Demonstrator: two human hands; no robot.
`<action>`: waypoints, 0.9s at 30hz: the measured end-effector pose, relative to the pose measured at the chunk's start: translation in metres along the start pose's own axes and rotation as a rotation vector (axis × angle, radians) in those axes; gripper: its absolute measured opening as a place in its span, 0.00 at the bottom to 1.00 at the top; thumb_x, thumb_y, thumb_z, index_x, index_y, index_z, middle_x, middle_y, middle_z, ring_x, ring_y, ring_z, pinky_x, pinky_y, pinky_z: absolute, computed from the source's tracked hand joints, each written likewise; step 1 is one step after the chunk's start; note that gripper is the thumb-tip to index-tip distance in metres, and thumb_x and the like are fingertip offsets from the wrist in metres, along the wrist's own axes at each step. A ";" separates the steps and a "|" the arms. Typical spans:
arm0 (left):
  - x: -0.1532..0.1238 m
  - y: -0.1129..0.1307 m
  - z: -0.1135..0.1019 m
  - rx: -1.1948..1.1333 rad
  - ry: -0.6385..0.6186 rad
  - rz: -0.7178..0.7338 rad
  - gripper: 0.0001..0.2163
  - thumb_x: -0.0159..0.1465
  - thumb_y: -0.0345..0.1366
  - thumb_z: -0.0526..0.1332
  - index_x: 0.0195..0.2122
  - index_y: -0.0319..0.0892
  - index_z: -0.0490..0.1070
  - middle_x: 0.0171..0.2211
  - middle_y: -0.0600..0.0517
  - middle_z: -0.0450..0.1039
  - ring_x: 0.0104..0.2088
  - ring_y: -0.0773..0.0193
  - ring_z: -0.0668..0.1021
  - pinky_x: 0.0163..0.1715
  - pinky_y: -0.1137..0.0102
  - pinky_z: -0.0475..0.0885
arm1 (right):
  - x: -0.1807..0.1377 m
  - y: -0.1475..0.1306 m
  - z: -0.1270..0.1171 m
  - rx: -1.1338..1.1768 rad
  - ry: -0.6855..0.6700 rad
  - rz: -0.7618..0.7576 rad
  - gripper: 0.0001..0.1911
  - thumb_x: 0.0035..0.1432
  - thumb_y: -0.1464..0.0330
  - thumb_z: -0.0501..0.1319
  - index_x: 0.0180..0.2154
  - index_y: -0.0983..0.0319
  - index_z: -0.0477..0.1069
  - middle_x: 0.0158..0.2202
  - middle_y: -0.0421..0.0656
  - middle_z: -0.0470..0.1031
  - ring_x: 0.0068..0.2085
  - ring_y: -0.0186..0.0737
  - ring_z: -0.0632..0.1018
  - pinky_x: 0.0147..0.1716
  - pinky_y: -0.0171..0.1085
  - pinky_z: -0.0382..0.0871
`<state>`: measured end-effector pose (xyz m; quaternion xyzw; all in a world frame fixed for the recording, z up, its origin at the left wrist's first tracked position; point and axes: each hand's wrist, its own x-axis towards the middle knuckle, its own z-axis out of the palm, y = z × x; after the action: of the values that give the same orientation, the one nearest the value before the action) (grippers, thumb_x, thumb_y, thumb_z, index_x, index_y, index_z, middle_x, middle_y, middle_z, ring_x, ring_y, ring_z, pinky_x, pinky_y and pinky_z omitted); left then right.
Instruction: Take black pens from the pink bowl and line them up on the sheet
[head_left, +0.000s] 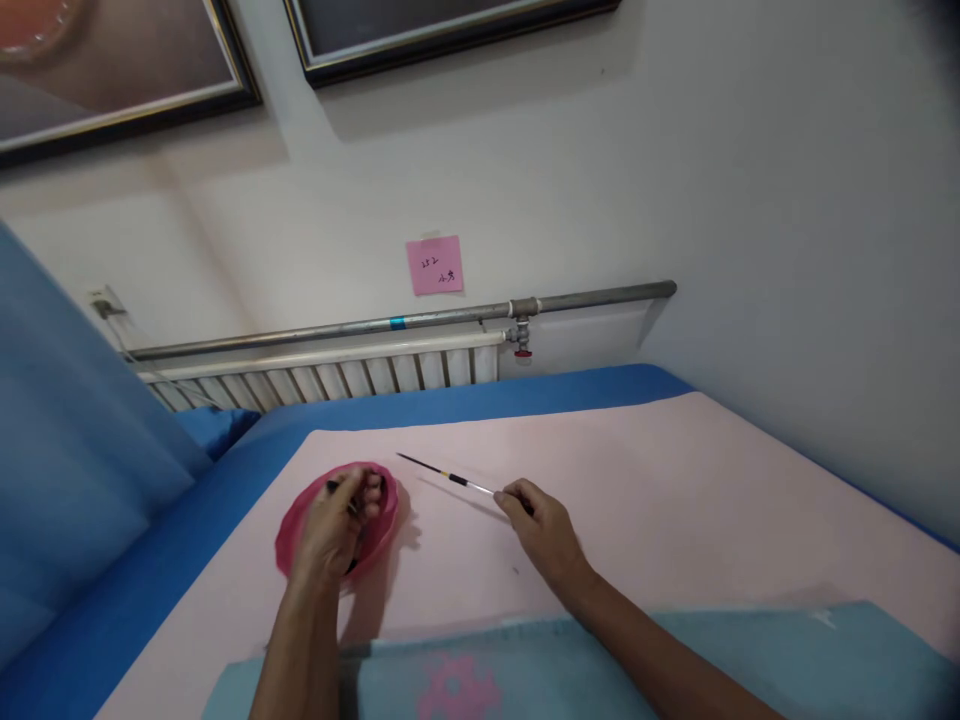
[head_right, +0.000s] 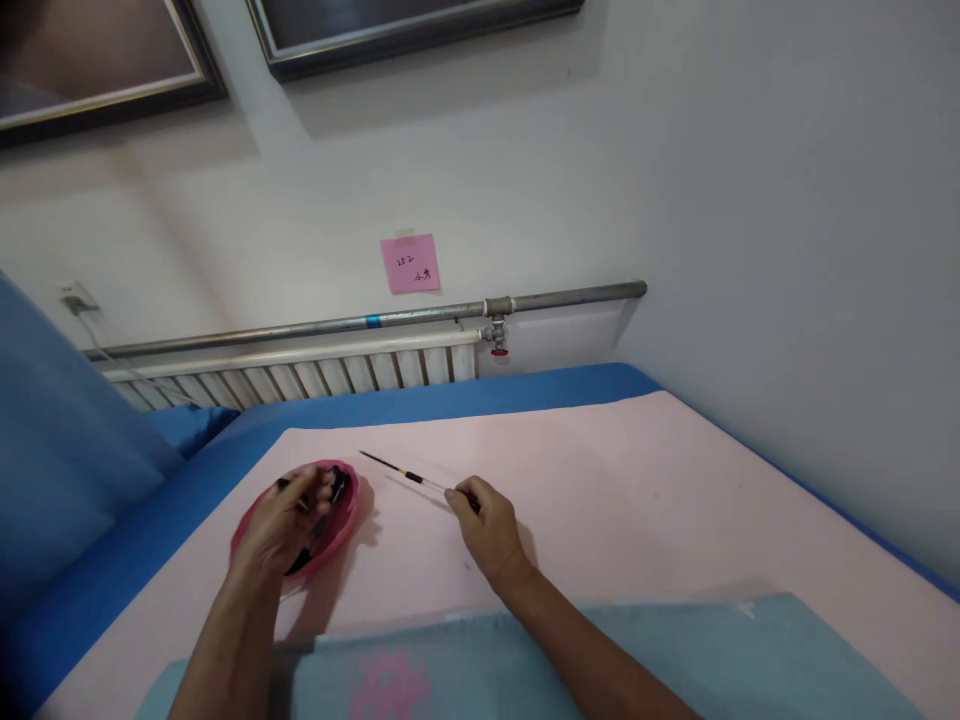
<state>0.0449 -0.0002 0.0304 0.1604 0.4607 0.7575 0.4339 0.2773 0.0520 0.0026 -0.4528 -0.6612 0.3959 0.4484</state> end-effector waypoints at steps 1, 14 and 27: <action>-0.005 -0.004 0.005 0.075 -0.062 -0.063 0.05 0.50 0.28 0.65 0.28 0.34 0.70 0.25 0.48 0.73 0.19 0.68 0.74 0.13 0.77 0.67 | -0.001 0.000 0.000 0.004 0.014 0.010 0.13 0.51 0.61 0.54 0.20 0.61 0.60 0.19 0.36 0.59 0.25 0.34 0.63 0.26 0.33 0.57; 0.001 -0.003 0.006 0.109 0.004 0.128 0.07 0.48 0.34 0.65 0.26 0.37 0.70 0.22 0.55 0.70 0.20 0.75 0.70 0.17 0.81 0.62 | -0.011 0.010 0.011 -0.286 -0.294 -0.136 0.08 0.51 0.67 0.54 0.25 0.62 0.67 0.27 0.39 0.67 0.28 0.32 0.67 0.28 0.31 0.57; -0.014 -0.014 0.015 0.407 -0.235 -0.057 0.11 0.46 0.38 0.66 0.25 0.34 0.71 0.19 0.51 0.70 0.18 0.72 0.68 0.16 0.77 0.59 | -0.009 0.007 0.057 -0.590 -0.467 -0.049 0.11 0.55 0.64 0.52 0.31 0.64 0.68 0.31 0.50 0.74 0.34 0.42 0.73 0.30 0.35 0.58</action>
<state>0.0696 0.0000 0.0282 0.3188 0.5543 0.6127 0.4645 0.2263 0.0381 -0.0221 -0.4439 -0.8419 0.2702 0.1453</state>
